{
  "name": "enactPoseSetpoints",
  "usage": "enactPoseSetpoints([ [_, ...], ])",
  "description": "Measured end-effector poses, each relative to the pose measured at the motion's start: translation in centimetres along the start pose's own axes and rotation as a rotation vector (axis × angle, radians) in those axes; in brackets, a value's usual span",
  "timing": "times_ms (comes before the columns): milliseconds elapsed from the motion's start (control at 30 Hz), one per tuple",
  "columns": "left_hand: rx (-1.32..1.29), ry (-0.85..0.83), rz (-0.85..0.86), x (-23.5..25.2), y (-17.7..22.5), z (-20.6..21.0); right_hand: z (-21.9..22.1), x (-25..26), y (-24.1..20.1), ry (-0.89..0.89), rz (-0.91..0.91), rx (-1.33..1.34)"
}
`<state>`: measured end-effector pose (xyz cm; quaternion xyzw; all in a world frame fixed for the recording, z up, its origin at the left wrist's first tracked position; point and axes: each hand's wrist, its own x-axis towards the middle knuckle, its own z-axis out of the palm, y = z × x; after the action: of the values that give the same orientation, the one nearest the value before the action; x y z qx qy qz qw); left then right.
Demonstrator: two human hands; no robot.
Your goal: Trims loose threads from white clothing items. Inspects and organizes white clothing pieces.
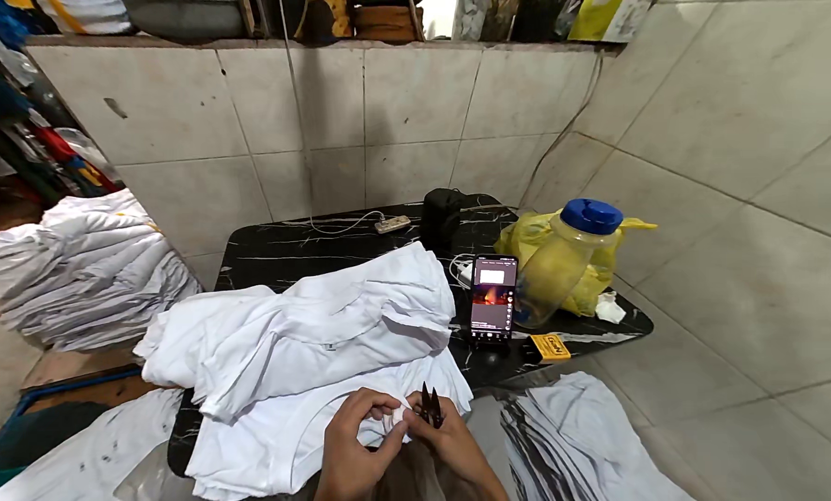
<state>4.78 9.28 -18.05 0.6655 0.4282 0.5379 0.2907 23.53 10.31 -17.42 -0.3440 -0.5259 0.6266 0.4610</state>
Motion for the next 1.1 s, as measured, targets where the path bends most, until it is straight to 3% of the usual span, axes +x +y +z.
enactPoseSetpoints([
  [233, -0.107, 0.057, -0.011, 0.2, 0.6, 0.4, -0.1, 0.0, 0.1, 0.017, 0.027, 0.018],
  [467, -0.032, 0.03, -0.082, 0.0, 0.3, 0.0, 0.1, -0.1, 0.0, 0.032, 0.077, 0.069],
  [867, -0.04, -0.053, 0.022, 0.0, -0.2, -0.5, 0.2, 0.0, 0.1, 0.058, 0.123, 0.176],
  [1100, 0.081, 0.041, 0.056, -0.2, -0.2, 0.3, 0.4, 0.0, -0.4, 0.068, 0.163, 0.156],
])
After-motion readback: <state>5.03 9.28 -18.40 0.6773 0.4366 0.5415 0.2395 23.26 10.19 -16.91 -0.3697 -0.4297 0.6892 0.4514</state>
